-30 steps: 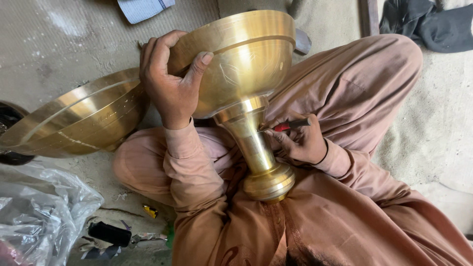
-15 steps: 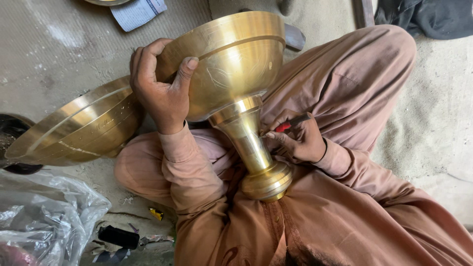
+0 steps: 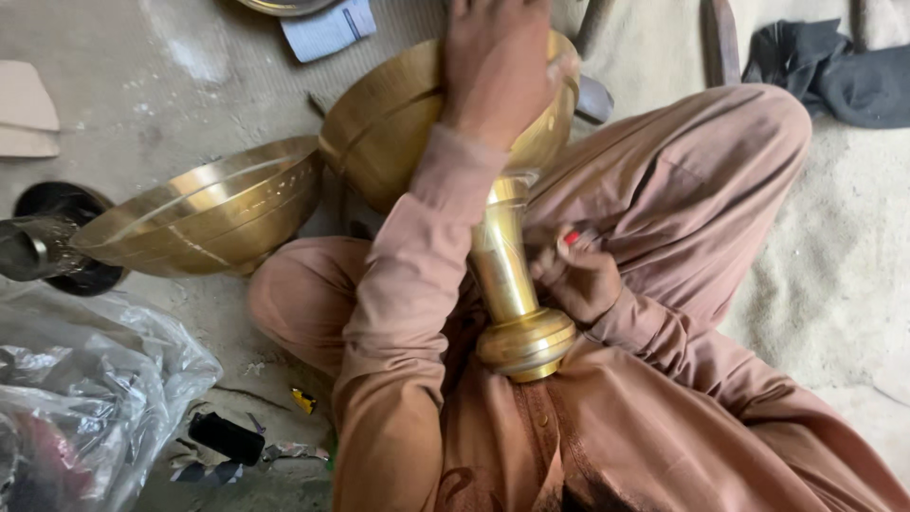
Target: The person sits cross-legged on the floor holding a brass goblet-shaped vessel on their lap and engraves decorative patterns into its stem using a small hand engraving tool, rotating the vessel with the other hand to reach different areas of the surface.
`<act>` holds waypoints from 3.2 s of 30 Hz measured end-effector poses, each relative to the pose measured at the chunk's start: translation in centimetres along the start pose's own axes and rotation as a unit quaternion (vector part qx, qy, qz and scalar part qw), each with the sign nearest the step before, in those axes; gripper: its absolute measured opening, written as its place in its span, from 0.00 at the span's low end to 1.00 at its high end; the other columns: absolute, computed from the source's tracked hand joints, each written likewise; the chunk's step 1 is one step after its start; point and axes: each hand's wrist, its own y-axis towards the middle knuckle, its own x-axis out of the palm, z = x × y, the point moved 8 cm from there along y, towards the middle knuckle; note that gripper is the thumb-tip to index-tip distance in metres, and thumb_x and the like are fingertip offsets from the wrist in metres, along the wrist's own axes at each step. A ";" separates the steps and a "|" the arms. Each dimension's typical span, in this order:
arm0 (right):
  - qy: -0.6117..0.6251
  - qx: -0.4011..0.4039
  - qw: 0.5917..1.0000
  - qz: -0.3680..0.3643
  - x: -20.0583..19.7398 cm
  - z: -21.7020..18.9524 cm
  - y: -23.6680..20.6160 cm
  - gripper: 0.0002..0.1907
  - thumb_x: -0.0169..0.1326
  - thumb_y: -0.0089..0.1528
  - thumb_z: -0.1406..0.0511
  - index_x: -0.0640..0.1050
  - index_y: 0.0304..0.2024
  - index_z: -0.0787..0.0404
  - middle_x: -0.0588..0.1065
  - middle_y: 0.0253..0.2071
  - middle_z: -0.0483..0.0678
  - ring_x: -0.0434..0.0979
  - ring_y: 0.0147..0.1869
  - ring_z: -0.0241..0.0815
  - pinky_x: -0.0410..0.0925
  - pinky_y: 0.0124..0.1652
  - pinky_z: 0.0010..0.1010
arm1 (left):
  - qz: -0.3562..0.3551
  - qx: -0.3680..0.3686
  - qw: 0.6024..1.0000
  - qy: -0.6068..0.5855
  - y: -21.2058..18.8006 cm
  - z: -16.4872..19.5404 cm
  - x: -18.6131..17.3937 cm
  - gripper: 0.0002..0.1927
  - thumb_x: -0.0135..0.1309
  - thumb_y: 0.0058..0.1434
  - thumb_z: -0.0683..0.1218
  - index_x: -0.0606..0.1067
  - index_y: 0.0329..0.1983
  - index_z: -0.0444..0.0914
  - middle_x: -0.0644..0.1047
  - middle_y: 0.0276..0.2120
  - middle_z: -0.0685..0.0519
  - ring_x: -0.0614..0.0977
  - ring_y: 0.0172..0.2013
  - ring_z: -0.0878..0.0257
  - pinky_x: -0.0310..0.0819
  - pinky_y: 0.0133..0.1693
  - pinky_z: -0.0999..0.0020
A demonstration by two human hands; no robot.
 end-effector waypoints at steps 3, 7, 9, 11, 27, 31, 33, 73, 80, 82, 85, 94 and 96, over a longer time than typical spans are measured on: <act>0.007 0.095 0.984 -0.150 0.6 1.6 -0.9 0.04 0.56 0.64 0.72 0.75 0.42 0.64 0.81 0.36 0.57 0.83 0.39 0.44 0.74 0.39 0.27 | -0.105 -0.054 0.993 0.013 1.0 -0.7 3.7 0.27 0.71 0.48 0.68 0.82 0.33 0.42 0.81 0.33 0.47 0.82 0.36 0.51 0.70 0.49 0.51; -0.005 0.092 0.970 -0.225 2.0 1.4 -1.5 0.03 0.56 0.68 0.74 0.75 0.43 0.67 0.81 0.34 0.54 0.83 0.37 0.42 0.75 0.43 0.31 | 0.080 -0.042 0.995 -0.038 -0.7 -1.2 -1.0 0.25 0.74 0.38 0.63 0.81 0.26 0.41 0.81 0.24 0.49 0.82 0.28 0.51 0.72 0.37 0.52; -0.056 0.089 0.963 -0.248 3.5 1.0 -2.7 0.03 0.58 0.65 0.74 0.76 0.39 0.66 0.81 0.35 0.56 0.83 0.38 0.43 0.76 0.41 0.31 | -0.034 -0.163 0.981 -0.101 -2.7 -4.7 -1.2 0.24 0.74 0.47 0.64 0.82 0.30 0.42 0.81 0.22 0.54 0.79 0.21 0.59 0.72 0.33 0.58; -0.196 0.062 0.958 -0.199 3.9 -0.3 -4.1 0.04 0.59 0.64 0.75 0.76 0.37 0.66 0.81 0.35 0.55 0.83 0.37 0.42 0.76 0.40 0.30 | 0.005 -0.166 0.949 -0.267 -5.7 -8.0 -3.7 0.18 0.71 0.59 0.59 0.81 0.35 0.41 0.82 0.28 0.57 0.81 0.27 0.67 0.75 0.34 0.70; -0.598 -0.348 0.722 0.011 11.3 -5.5 -2.9 0.06 0.57 0.68 0.78 0.74 0.45 0.67 0.81 0.48 0.56 0.82 0.60 0.47 0.66 0.74 0.45 | 0.134 -0.244 0.757 -0.591 -13.6 -15.1 0.7 0.19 0.68 0.65 0.54 0.75 0.39 0.35 0.76 0.33 0.60 0.73 0.36 0.72 0.70 0.43 0.76; -0.654 -0.376 0.655 -0.043 13.7 -5.4 -2.7 0.07 0.58 0.65 0.76 0.74 0.43 0.67 0.80 0.52 0.59 0.82 0.61 0.48 0.70 0.68 0.42 | 0.123 -0.230 0.760 -0.595 -13.7 -14.6 -0.1 0.20 0.68 0.66 0.54 0.74 0.37 0.35 0.75 0.33 0.60 0.72 0.36 0.72 0.69 0.43 0.76; -0.698 -0.367 0.613 -0.048 14.4 -5.0 -2.7 0.06 0.58 0.64 0.76 0.75 0.43 0.68 0.80 0.52 0.61 0.83 0.59 0.47 0.68 0.69 0.42 | 0.113 -0.232 0.752 -0.607 -13.9 -14.7 -0.3 0.20 0.69 0.66 0.54 0.73 0.37 0.35 0.74 0.32 0.60 0.71 0.36 0.73 0.68 0.43 0.76; -0.741 -0.254 0.612 -0.112 14.5 -3.4 -2.3 0.05 0.60 0.62 0.77 0.77 0.34 0.66 0.82 0.44 0.59 0.87 0.48 0.46 0.79 0.42 0.27 | 0.102 -0.214 0.744 -0.624 -13.8 -14.4 -0.7 0.19 0.68 0.67 0.53 0.73 0.34 0.37 0.74 0.28 0.61 0.71 0.31 0.74 0.69 0.38 0.76; -0.765 -0.220 0.591 -0.132 16.9 -2.5 -2.6 0.05 0.58 0.58 0.78 0.78 0.37 0.71 0.81 0.42 0.60 0.85 0.56 0.54 0.78 0.51 0.37 | 0.104 -0.212 0.750 -0.618 -13.9 -14.5 -0.7 0.19 0.68 0.68 0.52 0.73 0.35 0.36 0.74 0.29 0.61 0.71 0.33 0.74 0.69 0.39 0.76; -0.774 -0.212 0.581 -0.134 17.4 -2.3 -2.5 0.05 0.58 0.57 0.77 0.78 0.37 0.70 0.81 0.44 0.60 0.84 0.56 0.55 0.78 0.51 0.37 | 0.105 -0.209 0.751 -0.618 -13.9 -14.5 -0.7 0.19 0.68 0.67 0.52 0.73 0.35 0.36 0.74 0.29 0.61 0.71 0.33 0.74 0.69 0.39 0.76; -0.789 -0.196 0.563 -0.149 18.0 -1.7 -2.7 0.06 0.58 0.57 0.77 0.78 0.36 0.69 0.81 0.48 0.61 0.84 0.55 0.56 0.78 0.49 0.37 | 0.105 -0.211 0.754 -0.614 -14.0 -14.6 -0.6 0.19 0.68 0.67 0.52 0.73 0.35 0.36 0.75 0.29 0.61 0.72 0.33 0.73 0.69 0.39 0.76; -0.770 -0.213 0.584 -0.142 16.8 -1.8 -3.3 0.06 0.57 0.58 0.77 0.77 0.37 0.67 0.81 0.49 0.58 0.86 0.51 0.51 0.78 0.44 0.34 | 0.180 -0.192 0.839 -0.476 -13.5 -14.0 -2.9 0.21 0.61 0.69 0.58 0.75 0.42 0.36 0.76 0.36 0.55 0.75 0.40 0.67 0.72 0.46 0.67; -0.718 -0.252 0.631 -0.152 16.3 -2.2 -3.3 0.08 0.56 0.61 0.78 0.78 0.41 0.66 0.81 0.50 0.56 0.86 0.53 0.50 0.79 0.47 0.34 | 0.273 -0.147 0.881 -0.357 -13.2 -12.6 -4.4 0.23 0.53 0.71 0.62 0.76 0.48 0.37 0.78 0.43 0.52 0.78 0.46 0.62 0.73 0.51 0.63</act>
